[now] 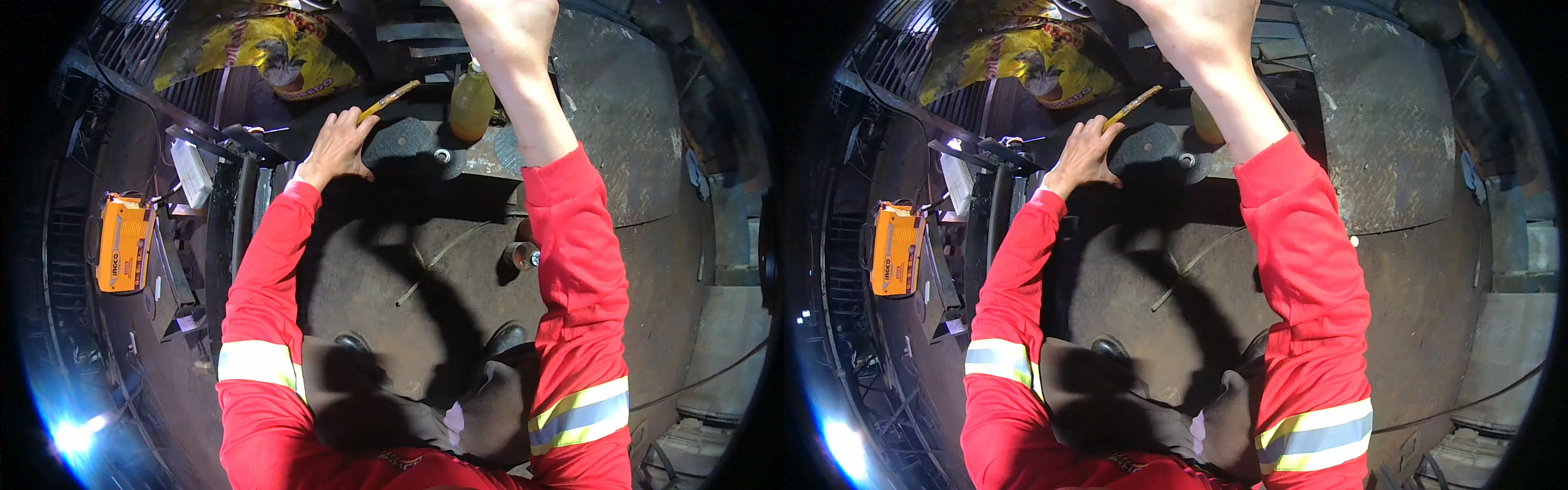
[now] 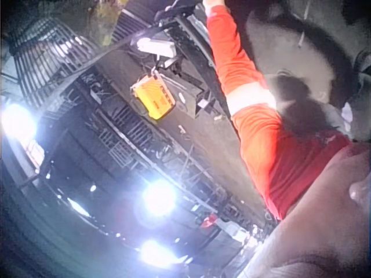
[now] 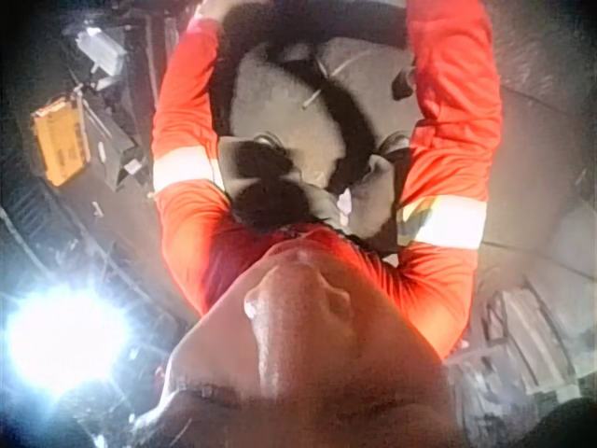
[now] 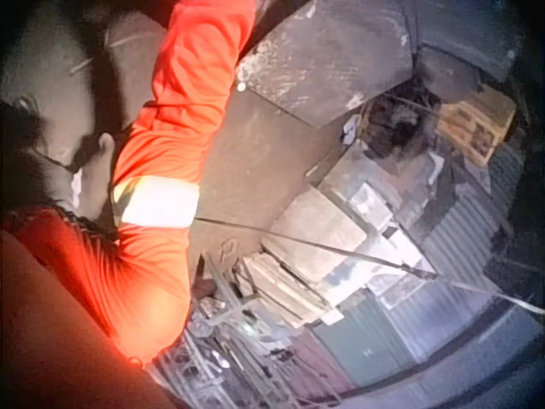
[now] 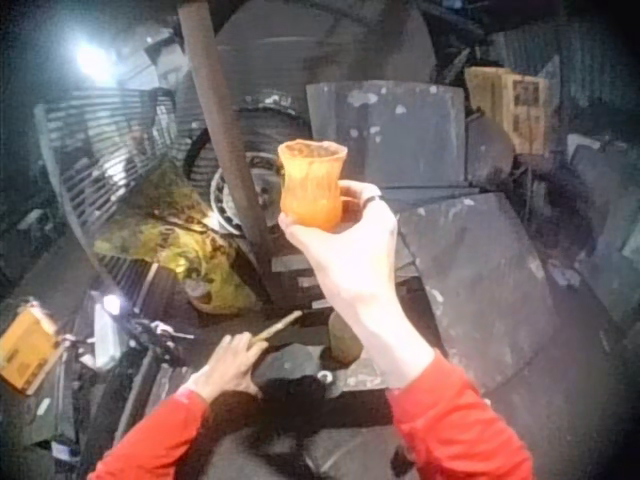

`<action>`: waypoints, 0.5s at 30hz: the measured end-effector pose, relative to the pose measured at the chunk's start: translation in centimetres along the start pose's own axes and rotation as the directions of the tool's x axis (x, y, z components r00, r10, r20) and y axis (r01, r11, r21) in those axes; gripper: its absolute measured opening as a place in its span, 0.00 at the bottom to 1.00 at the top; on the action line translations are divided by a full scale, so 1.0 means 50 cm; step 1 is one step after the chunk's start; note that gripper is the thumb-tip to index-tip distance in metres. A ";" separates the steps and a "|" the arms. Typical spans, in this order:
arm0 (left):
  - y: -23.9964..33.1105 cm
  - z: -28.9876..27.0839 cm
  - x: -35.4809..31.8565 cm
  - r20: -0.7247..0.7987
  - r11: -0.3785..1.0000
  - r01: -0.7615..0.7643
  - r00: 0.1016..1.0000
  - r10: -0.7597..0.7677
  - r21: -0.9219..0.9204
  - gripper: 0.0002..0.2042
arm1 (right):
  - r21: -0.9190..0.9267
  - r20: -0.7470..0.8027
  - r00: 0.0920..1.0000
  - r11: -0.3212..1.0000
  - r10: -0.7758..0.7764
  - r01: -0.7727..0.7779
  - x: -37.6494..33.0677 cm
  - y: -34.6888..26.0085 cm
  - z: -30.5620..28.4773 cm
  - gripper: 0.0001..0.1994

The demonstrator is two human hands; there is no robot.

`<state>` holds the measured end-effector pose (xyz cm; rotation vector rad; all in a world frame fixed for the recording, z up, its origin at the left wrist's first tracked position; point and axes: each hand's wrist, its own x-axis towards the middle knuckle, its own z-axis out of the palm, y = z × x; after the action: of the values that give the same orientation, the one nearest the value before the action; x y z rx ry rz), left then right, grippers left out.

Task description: The person pours a yellow liquid from a bottle into a small plastic cup. They then use a yellow paintbrush to apply the liquid onto a long, dark metal beam, repeatedly dipping the brush into the cup to maintain coverage.

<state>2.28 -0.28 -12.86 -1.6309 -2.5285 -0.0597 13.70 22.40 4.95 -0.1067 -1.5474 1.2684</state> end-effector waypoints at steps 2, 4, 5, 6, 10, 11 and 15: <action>-0.003 -0.004 0.003 0.005 1.000 -0.021 1.000 0.021 -0.005 0.53 | -0.004 -0.005 1.000 1.000 -0.009 0.009 0.001 0.004 0.000 0.25; -0.005 -0.008 0.003 -0.021 0.999 -0.033 0.999 0.033 -0.007 0.52 | -0.008 0.009 1.000 1.000 -0.009 0.009 0.000 0.005 -0.004 0.25; -0.007 -0.011 0.003 -0.035 0.999 -0.040 0.999 0.040 -0.009 0.52 | -0.013 0.016 1.000 1.000 -0.009 0.010 0.000 0.006 -0.007 0.26; -0.014 -0.017 0.003 -0.043 0.999 -0.041 0.998 0.042 0.008 0.51 | 0.002 0.015 1.000 1.000 0.006 -0.006 0.001 0.008 -0.008 0.26; -0.111 -0.148 0.031 -0.324 0.960 0.270 0.916 -0.235 0.068 0.46 | 0.034 -0.008 1.000 0.999 0.001 -0.001 0.001 0.020 -0.005 0.26; -0.107 -0.180 0.042 -0.382 0.976 0.202 0.911 -0.157 0.078 0.45 | 0.025 -0.012 1.000 0.999 -0.025 0.025 0.007 0.025 -0.007 0.26; -0.026 -0.196 0.023 -0.331 0.938 0.304 0.878 -0.344 -0.169 0.46 | 0.056 0.024 1.000 0.998 0.007 -0.008 0.010 0.023 0.003 0.26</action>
<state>1.52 -0.79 -2.96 -1.0807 -2.5082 -0.4941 12.81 23.11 4.44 -0.0611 -1.5315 1.3225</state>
